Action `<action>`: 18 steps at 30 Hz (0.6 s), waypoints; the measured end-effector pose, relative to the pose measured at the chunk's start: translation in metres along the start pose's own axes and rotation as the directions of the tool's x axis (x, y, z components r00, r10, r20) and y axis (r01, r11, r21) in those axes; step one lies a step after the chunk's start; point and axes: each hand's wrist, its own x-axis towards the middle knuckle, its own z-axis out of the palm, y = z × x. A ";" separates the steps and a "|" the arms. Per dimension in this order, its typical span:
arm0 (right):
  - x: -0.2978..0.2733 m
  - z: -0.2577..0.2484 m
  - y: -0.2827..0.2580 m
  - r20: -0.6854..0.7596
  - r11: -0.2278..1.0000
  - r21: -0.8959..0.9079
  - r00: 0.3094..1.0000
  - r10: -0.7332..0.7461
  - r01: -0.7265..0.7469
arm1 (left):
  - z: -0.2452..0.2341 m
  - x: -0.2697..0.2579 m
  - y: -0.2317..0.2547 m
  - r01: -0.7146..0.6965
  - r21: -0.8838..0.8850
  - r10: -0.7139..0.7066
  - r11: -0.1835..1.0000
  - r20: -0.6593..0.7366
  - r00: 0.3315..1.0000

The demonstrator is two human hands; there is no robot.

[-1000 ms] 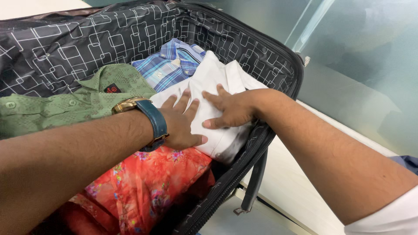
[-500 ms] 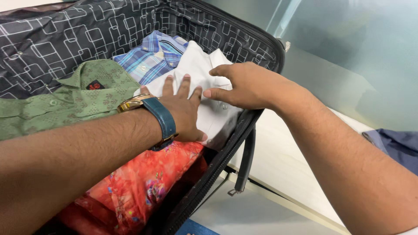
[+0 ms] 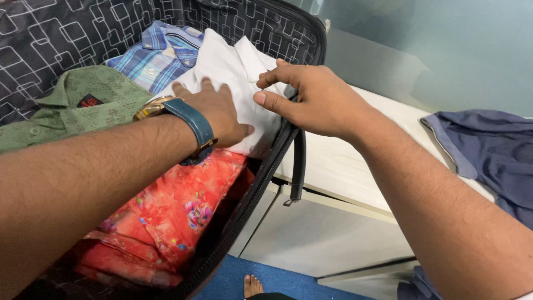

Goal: The person folds a white button-down shirt and a dark blue button-down shirt on a table, then places them into an open suitcase. The person smooths the fabric, folds the sleeves and body, and stacks the folded shirts inside the suitcase.

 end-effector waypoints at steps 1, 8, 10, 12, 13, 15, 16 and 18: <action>-0.005 0.000 0.000 0.032 0.995 -0.019 0.995 0.096 -0.096 | 0.002 0.003 -0.002 0.046 -0.010 -0.047 0.999 -0.024 0.999; -0.016 -0.002 -0.008 0.039 0.996 0.024 0.995 0.089 -0.090 | 0.010 0.036 -0.058 0.035 -0.053 -0.038 0.998 -0.069 0.997; -0.014 -0.001 -0.009 0.038 0.996 0.040 0.996 0.081 -0.083 | 0.011 0.044 -0.066 0.076 -0.088 -0.082 0.993 -0.065 0.995; -0.013 0.000 -0.009 0.036 0.996 0.043 0.996 0.082 -0.083 | 0.009 0.052 -0.071 0.141 -0.089 -0.143 0.986 -0.012 0.990; -0.013 0.000 -0.008 0.035 0.995 0.044 0.996 0.082 -0.084 | 0.010 0.054 -0.073 0.132 -0.132 -0.138 0.982 -0.038 0.990; -0.014 0.000 -0.005 0.069 0.990 0.049 0.990 0.126 -0.130 | 0.012 0.057 -0.079 0.108 -0.211 -0.129 0.971 -0.089 0.988; -0.013 0.001 -0.004 0.087 0.987 0.051 0.986 0.145 -0.150 | 0.010 0.060 -0.080 0.036 -0.091 -0.042 0.995 -0.067 0.997; -0.011 0.001 -0.003 0.069 0.995 0.067 0.995 0.073 -0.078 | 0.010 0.063 -0.080 -0.124 0.147 0.124 0.981 0.008 0.992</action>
